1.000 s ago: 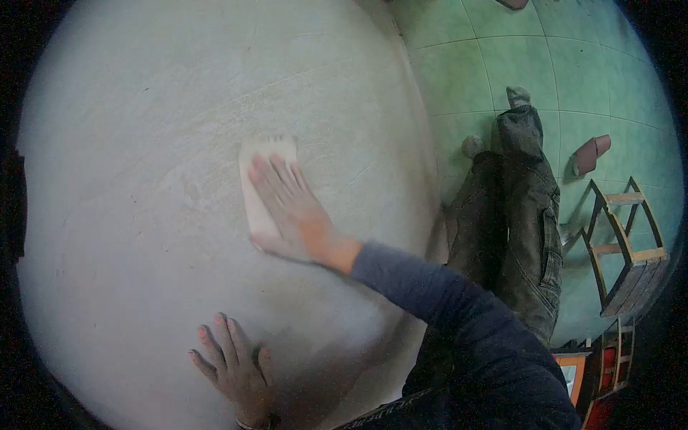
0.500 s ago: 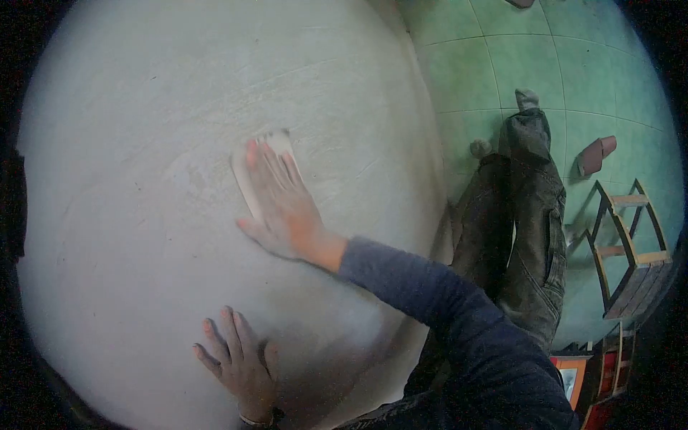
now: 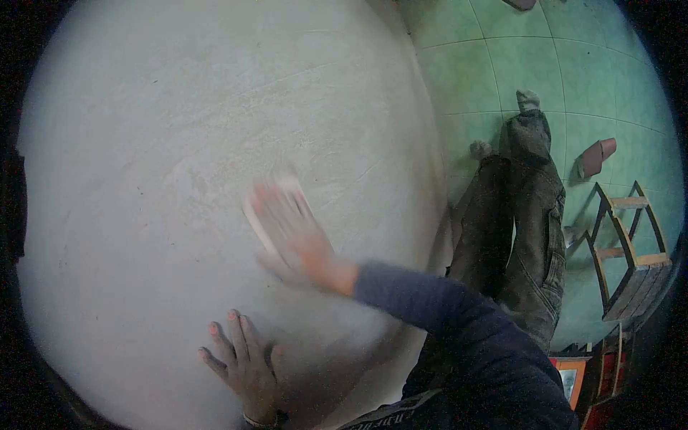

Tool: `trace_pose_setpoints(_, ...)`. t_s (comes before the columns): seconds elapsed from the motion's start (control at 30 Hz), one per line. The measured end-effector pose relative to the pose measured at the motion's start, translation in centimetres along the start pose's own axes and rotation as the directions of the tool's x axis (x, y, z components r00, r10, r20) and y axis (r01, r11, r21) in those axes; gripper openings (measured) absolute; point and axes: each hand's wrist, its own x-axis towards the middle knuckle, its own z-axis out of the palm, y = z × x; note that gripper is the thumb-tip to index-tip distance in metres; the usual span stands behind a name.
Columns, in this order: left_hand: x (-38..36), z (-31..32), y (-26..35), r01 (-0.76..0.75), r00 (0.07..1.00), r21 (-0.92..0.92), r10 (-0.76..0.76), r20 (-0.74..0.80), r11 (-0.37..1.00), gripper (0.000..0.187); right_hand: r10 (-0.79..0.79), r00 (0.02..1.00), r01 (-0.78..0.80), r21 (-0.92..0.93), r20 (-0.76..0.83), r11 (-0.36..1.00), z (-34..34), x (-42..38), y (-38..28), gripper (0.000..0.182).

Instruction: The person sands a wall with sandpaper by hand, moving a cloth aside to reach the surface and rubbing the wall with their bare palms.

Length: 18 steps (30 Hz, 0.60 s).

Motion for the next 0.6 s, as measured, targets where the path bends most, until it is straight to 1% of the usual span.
trace_pose_setpoints(0.07, -0.4, -0.1, 0.0, -0.023, 1.000, 0.000, 0.023, 0.009, 1.000, 0.062, -0.031, 0.998, 0.033, -0.020, 0.062, 0.999, 3.3, -9.0, -0.9, 0.084)
trace_pose_setpoints(0.1, -0.5, -0.4, 0.0, -0.022, 1.000, 0.004, 0.022, 0.006, 1.000, 0.062, -0.034, 0.998, 0.035, -0.019, 0.057, 0.999, 3.4, -10.7, -0.9, 0.084)
trace_pose_setpoints(0.17, -0.9, -1.0, -0.2, -0.029, 0.998, -0.026, 0.031, 0.057, 0.999, 0.061, -0.053, 0.994, 0.048, 0.051, 0.093, 0.998, 2.3, -11.2, -1.9, 0.081)
trace_pose_setpoints(0.2, -1.5, -1.2, -0.2, -0.023, 0.998, -0.023, 0.024, 0.053, 0.999, 0.061, -0.081, 0.994, 0.079, 0.024, 0.079, 0.997, 2.5, -10.2, -1.3, 0.080)
trace_pose_setpoints(0.23, -1.8, -1.2, -0.2, -0.025, 0.999, -0.045, 0.027, 0.047, 0.999, 0.061, -0.109, 0.992, 0.109, -0.006, 0.064, 0.994, 1.0, -6.0, -1.2, 0.079)
trace_pose_setpoints(0.3, -2.0, -1.2, 0.4, -0.025, 0.999, -0.072, 0.027, 0.031, 0.997, 0.061, -0.082, 0.996, 0.087, -0.128, 0.041, 0.988, -1.9, 2.8, -0.8, 0.079)
trace_pose_setpoints(0.33, -2.1, -1.2, 0.6, -0.023, 0.999, -0.067, 0.025, 0.039, 0.998, 0.061, -0.081, 0.995, 0.073, -0.129, -0.059, 0.989, -3.0, 7.0, -0.3, 0.079)
trace_pose_setpoints(0.37, -2.3, -1.3, 0.6, -0.018, 0.998, -0.059, 0.021, 0.051, 0.998, 0.062, -0.079, 0.984, 0.060, -0.123, -0.157, 0.991, -3.3, 9.4, -0.1, 0.080)
trace_pose_setpoints(0.4, -2.4, -1.2, 0.5, -0.016, 0.998, -0.059, 0.020, 0.055, 0.998, 0.062, -0.078, 0.985, 0.060, -0.120, -0.153, 0.991, -3.1, 9.0, -0.3, 0.080)
trace_pose_setpoints(0.47, -2.1, -1.0, 0.4, -0.024, 0.998, -0.102, 0.029, 0.048, 0.994, 0.062, -0.008, 0.995, -0.002, -0.096, -0.099, 0.995, -2.7, 6.8, -0.8, 0.080)
trace_pose_setpoints(0.5, -2.1, -0.9, 0.9, -0.024, 0.999, -0.107, 0.028, 0.044, 0.994, 0.062, -0.011, 0.999, 0.009, -0.068, -0.032, 0.998, -1.9, 3.1, -0.7, 0.081)
trace_pose_setpoints(0.57, -2.1, -1.2, 1.0, -0.040, 0.997, -0.100, 0.046, 0.059, 0.994, 0.062, -0.018, 0.996, 0.020, -0.024, 0.091, 1.000, 1.6, -7.6, -1.1, 0.082)
trace_pose_setpoints(0.6, -2.4, -1.2, 1.0, -0.040, 0.997, -0.093, 0.045, 0.059, 0.995, 0.062, -0.026, 0.989, 0.027, -0.010, 0.148, 1.000, 2.9, -11.4, -1.1, 0.082)
